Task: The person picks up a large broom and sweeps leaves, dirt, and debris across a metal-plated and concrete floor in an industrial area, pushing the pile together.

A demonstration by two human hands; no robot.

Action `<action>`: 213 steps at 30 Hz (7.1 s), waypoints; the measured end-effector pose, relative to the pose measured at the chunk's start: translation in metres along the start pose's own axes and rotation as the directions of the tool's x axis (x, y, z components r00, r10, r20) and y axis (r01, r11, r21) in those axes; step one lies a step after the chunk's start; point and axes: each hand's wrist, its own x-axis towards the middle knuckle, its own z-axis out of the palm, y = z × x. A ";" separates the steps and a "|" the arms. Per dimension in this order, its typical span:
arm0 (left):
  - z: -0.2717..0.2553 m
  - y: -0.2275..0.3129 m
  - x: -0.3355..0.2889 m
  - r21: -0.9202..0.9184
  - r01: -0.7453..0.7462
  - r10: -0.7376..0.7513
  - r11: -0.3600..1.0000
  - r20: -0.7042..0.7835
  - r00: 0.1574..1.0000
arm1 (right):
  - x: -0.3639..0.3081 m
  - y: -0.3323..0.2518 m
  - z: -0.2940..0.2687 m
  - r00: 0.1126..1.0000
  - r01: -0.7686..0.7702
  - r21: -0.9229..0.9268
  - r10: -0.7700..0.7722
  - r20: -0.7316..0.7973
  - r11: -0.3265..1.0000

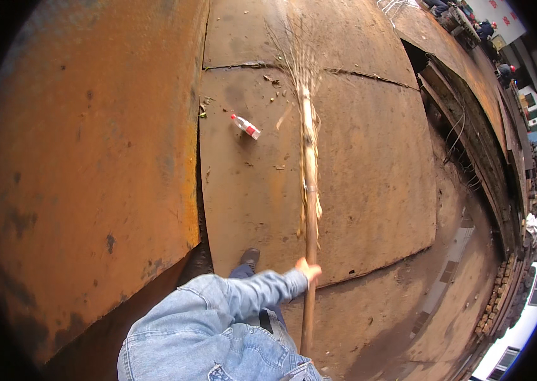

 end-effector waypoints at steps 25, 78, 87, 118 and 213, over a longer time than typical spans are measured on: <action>0.038 -0.113 -0.099 -0.008 0.329 -0.323 0.944 0.183 0.929 | -0.095 0.075 0.002 0.993 -0.114 0.023 0.114 0.002 0.993; 0.242 -0.511 -0.382 0.378 0.223 -0.358 0.899 0.337 0.871 | -0.433 0.520 0.186 0.930 -0.207 0.159 0.244 -0.274 0.965; 0.024 -0.276 -0.135 0.310 0.049 -0.049 0.949 -0.006 0.999 | -0.128 0.305 0.166 0.943 0.275 0.228 -0.216 -0.253 0.934; 0.013 -0.245 -0.114 0.844 0.139 -0.695 0.519 0.321 0.644 | -0.278 0.046 0.160 0.897 -0.403 0.411 0.441 0.003 0.818; -0.378 1.148 0.699 -0.115 -0.275 0.196 0.955 -0.454 0.869 | 0.873 -1.136 -0.444 0.965 0.204 0.487 -0.259 0.048 0.849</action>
